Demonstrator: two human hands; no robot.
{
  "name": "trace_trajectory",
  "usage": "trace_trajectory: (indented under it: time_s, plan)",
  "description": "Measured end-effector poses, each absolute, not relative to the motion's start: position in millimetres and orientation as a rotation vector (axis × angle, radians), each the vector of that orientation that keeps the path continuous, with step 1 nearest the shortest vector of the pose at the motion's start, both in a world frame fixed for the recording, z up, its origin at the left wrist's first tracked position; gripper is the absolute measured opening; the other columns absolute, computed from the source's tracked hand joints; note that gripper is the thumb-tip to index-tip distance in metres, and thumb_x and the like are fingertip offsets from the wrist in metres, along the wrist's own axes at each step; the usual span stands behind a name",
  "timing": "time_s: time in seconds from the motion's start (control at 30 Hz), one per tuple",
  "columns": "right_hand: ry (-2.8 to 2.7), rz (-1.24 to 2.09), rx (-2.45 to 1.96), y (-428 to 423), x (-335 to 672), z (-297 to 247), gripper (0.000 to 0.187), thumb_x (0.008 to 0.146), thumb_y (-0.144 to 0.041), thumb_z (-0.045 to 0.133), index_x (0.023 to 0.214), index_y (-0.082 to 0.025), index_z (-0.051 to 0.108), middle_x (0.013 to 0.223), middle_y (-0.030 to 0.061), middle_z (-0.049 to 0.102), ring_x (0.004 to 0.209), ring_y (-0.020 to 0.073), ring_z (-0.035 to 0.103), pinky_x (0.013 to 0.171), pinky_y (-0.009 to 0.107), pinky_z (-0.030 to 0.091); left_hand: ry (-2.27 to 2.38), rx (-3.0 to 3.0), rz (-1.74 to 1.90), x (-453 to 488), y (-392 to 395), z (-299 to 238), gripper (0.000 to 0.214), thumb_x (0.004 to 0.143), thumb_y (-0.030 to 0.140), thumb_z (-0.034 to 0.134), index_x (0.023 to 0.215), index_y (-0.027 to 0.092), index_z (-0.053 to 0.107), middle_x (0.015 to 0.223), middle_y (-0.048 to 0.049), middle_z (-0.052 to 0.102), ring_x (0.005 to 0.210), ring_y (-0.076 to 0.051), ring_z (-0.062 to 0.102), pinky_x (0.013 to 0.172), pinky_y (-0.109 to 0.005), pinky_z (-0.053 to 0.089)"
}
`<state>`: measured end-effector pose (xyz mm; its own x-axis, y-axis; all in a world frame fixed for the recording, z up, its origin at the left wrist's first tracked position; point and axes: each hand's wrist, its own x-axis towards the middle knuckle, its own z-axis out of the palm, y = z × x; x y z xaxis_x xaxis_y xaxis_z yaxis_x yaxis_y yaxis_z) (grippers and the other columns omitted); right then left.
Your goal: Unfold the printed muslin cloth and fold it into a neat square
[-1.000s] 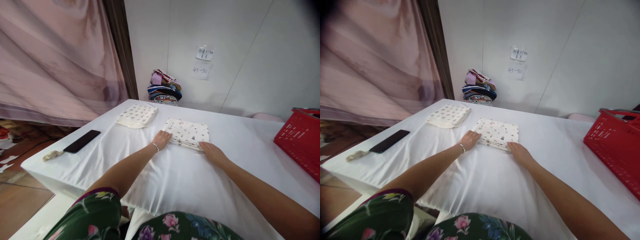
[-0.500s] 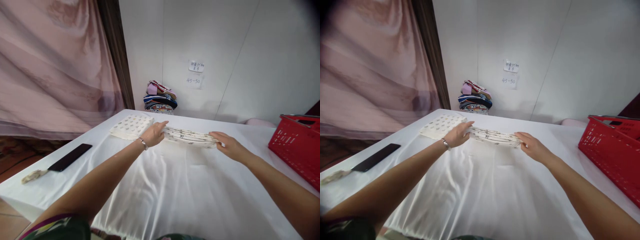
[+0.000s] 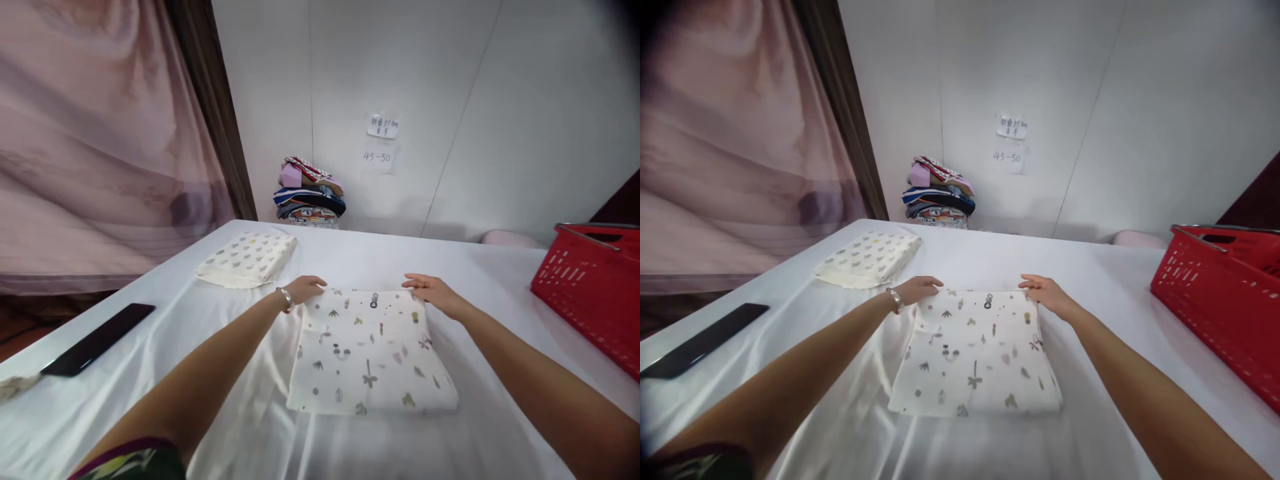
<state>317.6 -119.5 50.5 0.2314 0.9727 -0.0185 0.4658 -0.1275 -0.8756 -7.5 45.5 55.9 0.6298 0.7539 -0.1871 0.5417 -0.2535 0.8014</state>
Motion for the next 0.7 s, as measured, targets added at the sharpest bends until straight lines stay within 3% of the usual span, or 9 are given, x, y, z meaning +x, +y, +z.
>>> trace_trajectory:
  time_s: [0.2, 0.3, 0.4, 0.53, 0.7]
  plan:
    - [-1.407, 0.760, -1.837, -107.4, 323.7, 7.8, 0.040, 0.076, -0.018, 0.046, 0.115, -0.017, 0.059, 0.114, 0.0088, 0.062, 0.102, 0.0212, 0.059, 0.092, 0.039, 0.044, 1.151, 2.024, 0.263, 5.9, 54.8, 19.2, 0.029, 0.072, 0.026, 0.052, 0.097, 0.023, 0.066, 0.091, -0.0013, 0.067, 0.077, -0.017, 0.062, 0.067, -0.026, 0.049]
    - [-1.564, 0.630, -1.861, -108.9, 323.3, 10.0, 0.034, 0.080, -0.034, 0.050, 0.110, -0.021, 0.061, 0.116, 0.0077, 0.061, 0.104, 0.0238, 0.057, 0.089, 0.040, 0.046, 1.032, 2.266, 0.443, 9.2, 50.7, 21.2, 0.025, 0.076, 0.030, 0.051, 0.095, 0.025, 0.067, 0.102, -0.0009, 0.065, 0.089, -0.017, 0.060, 0.079, -0.028, 0.047]
    - [-1.778, 0.464, -1.809, -105.2, 315.3, 10.4, 0.029, 0.080, -0.038, 0.053, 0.102, -0.024, 0.063, 0.116, 0.0064, 0.059, 0.108, 0.0241, 0.054, 0.091, 0.039, 0.045, 0.808, 2.502, 0.559, 19.2, 42.8, 20.5, 0.021, 0.078, 0.037, 0.054, 0.090, 0.025, 0.067, 0.098, -0.0007, 0.066, 0.096, -0.018, 0.057, 0.088, -0.031, 0.044]
    - [-1.887, 0.382, -1.802, -98.2, 303.5, 8.5, 0.017, 0.082, -0.030, 0.049, 0.088, -0.023, 0.063, 0.114, 0.0055, 0.059, 0.108, 0.0223, 0.052, 0.091, 0.039, 0.043, 0.728, 2.551, 0.586, 33.0, 37.1, 14.7, 0.012, 0.076, 0.031, 0.059, 0.081, 0.023, 0.067, 0.090, -0.0013, 0.065, 0.089, -0.017, 0.056, 0.084, -0.032, 0.044]
    - [-1.857, 0.347, -1.809, -97.1, 299.4, 11.3, 0.017, 0.084, -0.027, 0.043, 0.078, -0.023, 0.058, 0.112, 0.0033, 0.059, 0.106, 0.0200, 0.052, 0.089, 0.036, 0.041, 0.748, 2.443, 0.650, 34.1, 38.3, 8.3, 0.010, 0.079, 0.026, 0.053, 0.071, 0.021, 0.058, 0.083, -0.0002, 0.062, 0.083, -0.014, 0.055, 0.078, -0.028, 0.044]
